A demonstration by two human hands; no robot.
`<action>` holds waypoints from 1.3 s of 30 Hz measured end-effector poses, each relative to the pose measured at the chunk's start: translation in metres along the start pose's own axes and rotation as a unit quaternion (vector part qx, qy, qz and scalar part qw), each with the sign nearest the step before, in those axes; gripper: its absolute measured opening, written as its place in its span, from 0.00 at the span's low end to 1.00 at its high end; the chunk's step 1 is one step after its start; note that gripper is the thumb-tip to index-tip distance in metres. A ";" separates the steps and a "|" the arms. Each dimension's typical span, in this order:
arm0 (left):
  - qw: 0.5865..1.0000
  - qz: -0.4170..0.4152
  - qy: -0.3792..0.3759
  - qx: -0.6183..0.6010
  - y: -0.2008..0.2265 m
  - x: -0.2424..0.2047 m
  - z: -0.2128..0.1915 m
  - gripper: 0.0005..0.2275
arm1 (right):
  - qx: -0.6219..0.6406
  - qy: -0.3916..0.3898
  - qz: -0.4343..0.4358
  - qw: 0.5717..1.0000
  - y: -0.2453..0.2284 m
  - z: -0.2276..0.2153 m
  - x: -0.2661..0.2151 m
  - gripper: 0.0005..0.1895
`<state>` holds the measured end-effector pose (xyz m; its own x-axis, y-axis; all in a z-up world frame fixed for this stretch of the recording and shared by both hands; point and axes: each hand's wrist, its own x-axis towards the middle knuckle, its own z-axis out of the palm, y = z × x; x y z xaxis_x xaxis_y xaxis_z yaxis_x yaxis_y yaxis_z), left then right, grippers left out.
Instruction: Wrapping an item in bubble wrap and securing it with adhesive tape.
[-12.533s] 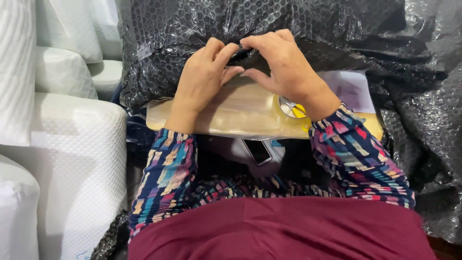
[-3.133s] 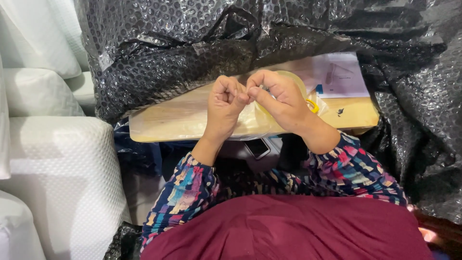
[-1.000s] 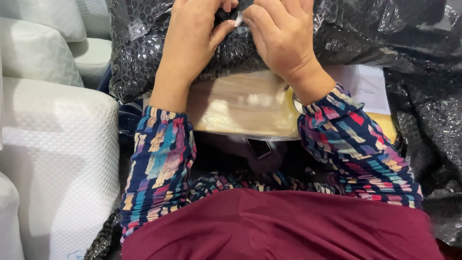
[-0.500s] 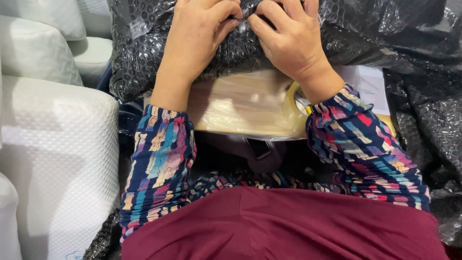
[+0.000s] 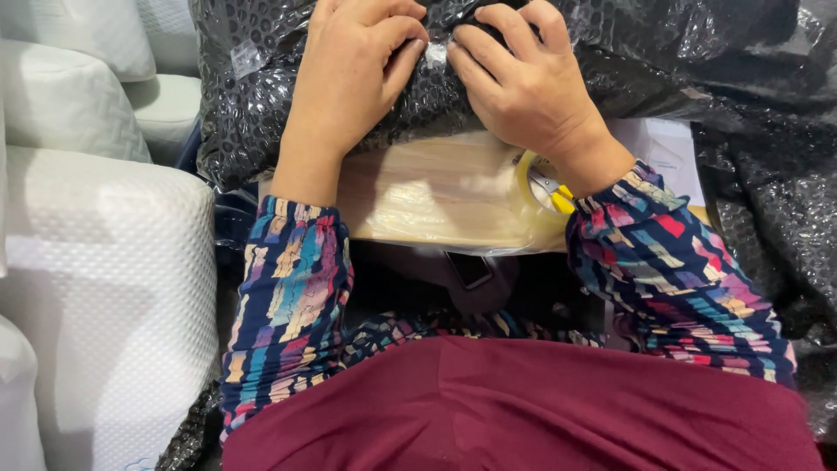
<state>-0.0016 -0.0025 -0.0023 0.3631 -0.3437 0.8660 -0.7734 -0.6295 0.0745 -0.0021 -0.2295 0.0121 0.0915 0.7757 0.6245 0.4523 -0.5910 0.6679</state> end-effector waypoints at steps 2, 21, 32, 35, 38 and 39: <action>1.000 -0.006 -0.003 0.004 0.001 -0.001 0.002 0.02 | -0.001 -0.003 0.003 1.000 0.000 0.000 -0.003 0.09; 0.999 -0.037 -0.009 0.034 0.005 -0.002 0.006 0.08 | -0.001 -0.020 0.007 1.000 0.005 -0.004 -0.010 0.12; 0.992 0.018 -0.036 0.117 0.014 -0.004 0.003 0.06 | 0.149 -0.075 0.065 0.984 0.017 -0.020 -0.033 0.24; 0.987 0.021 -0.048 0.151 0.020 -0.009 0.002 0.08 | 0.168 -0.067 0.078 0.980 0.023 -0.028 -0.043 0.23; 0.984 -0.006 -0.027 0.178 0.032 -0.022 -0.009 0.13 | 0.186 -0.064 0.091 0.976 0.028 -0.037 -0.057 0.22; 0.982 -0.033 -0.002 0.185 0.036 -0.025 -0.014 0.15 | 0.192 -0.062 0.101 0.974 0.031 -0.040 -0.061 0.22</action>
<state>-0.0460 -0.0071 -0.0139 0.4091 -0.2967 0.8629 -0.5067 -0.8603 -0.0556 -0.0290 -0.3039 0.0102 0.3081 0.6875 0.6575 0.7110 -0.6256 0.3210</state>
